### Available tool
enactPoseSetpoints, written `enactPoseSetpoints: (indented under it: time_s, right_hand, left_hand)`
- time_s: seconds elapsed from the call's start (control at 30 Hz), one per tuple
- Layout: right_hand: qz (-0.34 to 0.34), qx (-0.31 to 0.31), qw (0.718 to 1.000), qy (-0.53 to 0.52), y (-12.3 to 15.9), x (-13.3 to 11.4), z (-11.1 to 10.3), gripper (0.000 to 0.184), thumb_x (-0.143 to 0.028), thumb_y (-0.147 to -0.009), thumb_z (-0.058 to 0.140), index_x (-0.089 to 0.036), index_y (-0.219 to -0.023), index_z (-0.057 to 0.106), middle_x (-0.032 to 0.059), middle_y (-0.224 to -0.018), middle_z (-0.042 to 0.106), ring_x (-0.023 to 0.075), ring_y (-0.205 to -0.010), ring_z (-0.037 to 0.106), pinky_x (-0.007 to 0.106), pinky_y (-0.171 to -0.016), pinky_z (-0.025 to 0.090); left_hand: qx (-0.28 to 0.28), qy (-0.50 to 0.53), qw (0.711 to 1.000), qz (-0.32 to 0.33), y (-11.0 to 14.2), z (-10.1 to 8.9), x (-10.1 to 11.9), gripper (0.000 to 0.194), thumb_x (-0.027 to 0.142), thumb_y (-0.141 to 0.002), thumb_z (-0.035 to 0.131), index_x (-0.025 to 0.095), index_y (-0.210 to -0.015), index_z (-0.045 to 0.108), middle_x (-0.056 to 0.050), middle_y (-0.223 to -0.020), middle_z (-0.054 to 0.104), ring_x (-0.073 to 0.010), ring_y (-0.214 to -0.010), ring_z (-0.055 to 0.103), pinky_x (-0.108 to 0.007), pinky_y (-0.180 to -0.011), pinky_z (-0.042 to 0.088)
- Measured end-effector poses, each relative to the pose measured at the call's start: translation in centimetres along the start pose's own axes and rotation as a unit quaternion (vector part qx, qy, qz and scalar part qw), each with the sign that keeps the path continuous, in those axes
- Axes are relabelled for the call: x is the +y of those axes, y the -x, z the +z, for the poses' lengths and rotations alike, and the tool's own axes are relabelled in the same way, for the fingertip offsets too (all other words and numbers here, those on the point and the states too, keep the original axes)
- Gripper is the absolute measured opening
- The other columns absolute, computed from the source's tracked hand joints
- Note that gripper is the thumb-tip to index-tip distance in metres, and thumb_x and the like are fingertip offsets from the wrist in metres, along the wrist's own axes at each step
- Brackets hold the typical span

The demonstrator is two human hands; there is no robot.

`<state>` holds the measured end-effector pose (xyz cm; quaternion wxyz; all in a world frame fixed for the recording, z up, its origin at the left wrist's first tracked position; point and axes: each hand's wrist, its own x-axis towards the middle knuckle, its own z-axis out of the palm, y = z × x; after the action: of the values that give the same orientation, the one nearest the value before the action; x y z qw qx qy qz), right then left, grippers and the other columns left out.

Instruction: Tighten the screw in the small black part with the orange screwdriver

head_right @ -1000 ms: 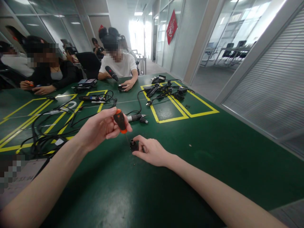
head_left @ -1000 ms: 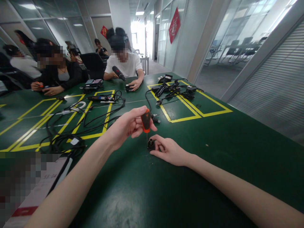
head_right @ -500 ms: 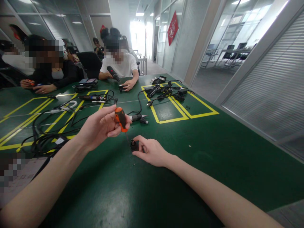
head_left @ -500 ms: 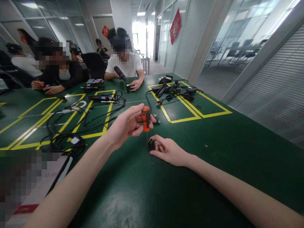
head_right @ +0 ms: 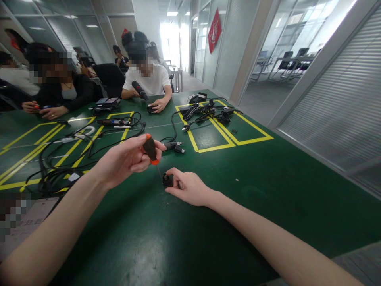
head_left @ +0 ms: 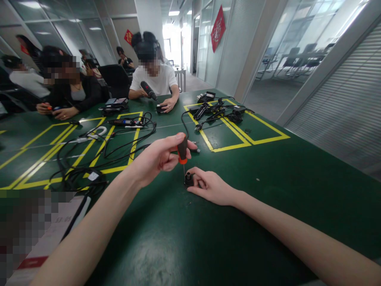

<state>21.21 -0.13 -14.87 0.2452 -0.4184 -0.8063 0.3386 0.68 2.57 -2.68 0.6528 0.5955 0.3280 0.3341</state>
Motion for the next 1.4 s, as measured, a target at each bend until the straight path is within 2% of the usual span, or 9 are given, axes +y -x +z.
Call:
enactPoseSetpoints:
  time_s: [0.17,0.57,0.8,0.87,0.97,1.1,1.4]
  right_hand:
    - [-0.002,0.002,1.0,0.003,0.03,0.2,0.06,0.034,-0.028,-0.094,0.069,-0.019,-0.123,0.055,-0.0075,-0.07,0.059,0.0108,-0.057,0.049,0.024,-0.061,0.036]
    - [-0.007,0.004,1.0,0.009,0.05,0.41,0.15,0.035,-0.028,-0.094,0.069,-0.019,-0.125,0.054,-0.0078,-0.069,0.059,0.0111,-0.056,0.05,0.024,-0.062,0.036]
    - [-0.009,0.005,1.0,0.007,0.06,0.36,0.17,0.034,-0.029,-0.094,0.069,-0.019,-0.124,0.054,-0.0079,-0.07,0.059,0.0109,-0.056,0.049,0.024,-0.062,0.037]
    - [-0.01,0.005,1.0,0.006,0.06,0.35,0.18,0.034,-0.029,-0.095,0.069,-0.019,-0.124,0.054,-0.0082,-0.069,0.058,0.0107,-0.055,0.048,0.024,-0.062,0.036]
    - [-0.009,0.005,1.0,0.007,0.05,0.32,0.17,0.034,-0.029,-0.095,0.069,-0.019,-0.124,0.055,-0.0083,-0.069,0.058,0.0107,-0.055,0.049,0.024,-0.062,0.036]
    - [-0.01,0.005,1.0,0.009,0.05,0.29,0.12,0.034,-0.029,-0.095,0.069,-0.018,-0.124,0.055,-0.008,-0.069,0.058,0.0107,-0.056,0.049,0.024,-0.062,0.036]
    - [-0.01,0.004,1.0,0.004,0.04,0.47,0.22,0.033,-0.029,-0.095,0.068,-0.019,-0.124,0.054,-0.0084,-0.068,0.059,0.0102,-0.054,0.049,0.023,-0.06,0.036]
  left_hand:
    - [-0.008,0.031,1.0,0.001,-0.04,0.12,0.18,0.047,0.059,-0.081,0.074,0.013,-0.086,0.067,-0.008,-0.087,0.071,-0.0055,-0.048,0.038,-0.024,-0.043,0.018]
    - [-0.009,0.032,0.999,-0.002,-0.2,0.07,-0.02,0.051,0.058,-0.076,0.082,0.017,-0.087,0.057,-0.008,-0.078,0.073,-0.006,-0.048,0.04,-0.02,-0.041,0.02]
    - [-0.026,0.019,0.999,0.002,-0.11,-0.01,0.17,0.053,0.064,-0.081,0.073,0.011,-0.089,0.069,-0.008,-0.079,0.069,-0.0064,-0.049,0.038,-0.022,-0.042,0.019]
    - [-0.027,0.023,0.999,0.0,-0.12,0.05,0.28,0.053,0.064,-0.082,0.071,0.011,-0.087,0.069,-0.009,-0.081,0.07,-0.0061,-0.048,0.037,-0.023,-0.042,0.02]
    - [-0.005,0.031,1.0,0.0,-0.16,0.17,0.3,0.046,0.057,-0.08,0.077,0.013,-0.087,0.066,-0.007,-0.084,0.07,-0.0059,-0.05,0.04,-0.022,-0.042,0.02]
    - [-0.009,0.032,0.999,0.0,-0.13,0.19,0.15,0.05,0.059,-0.076,0.082,0.013,-0.088,0.064,-0.008,-0.083,0.071,-0.0068,-0.053,0.044,-0.02,-0.042,0.021]
    - [-0.015,0.033,0.999,0.006,-0.15,0.25,0.32,0.049,0.06,-0.081,0.076,0.013,-0.088,0.065,-0.007,-0.078,0.07,-0.006,-0.048,0.039,-0.022,-0.041,0.018]
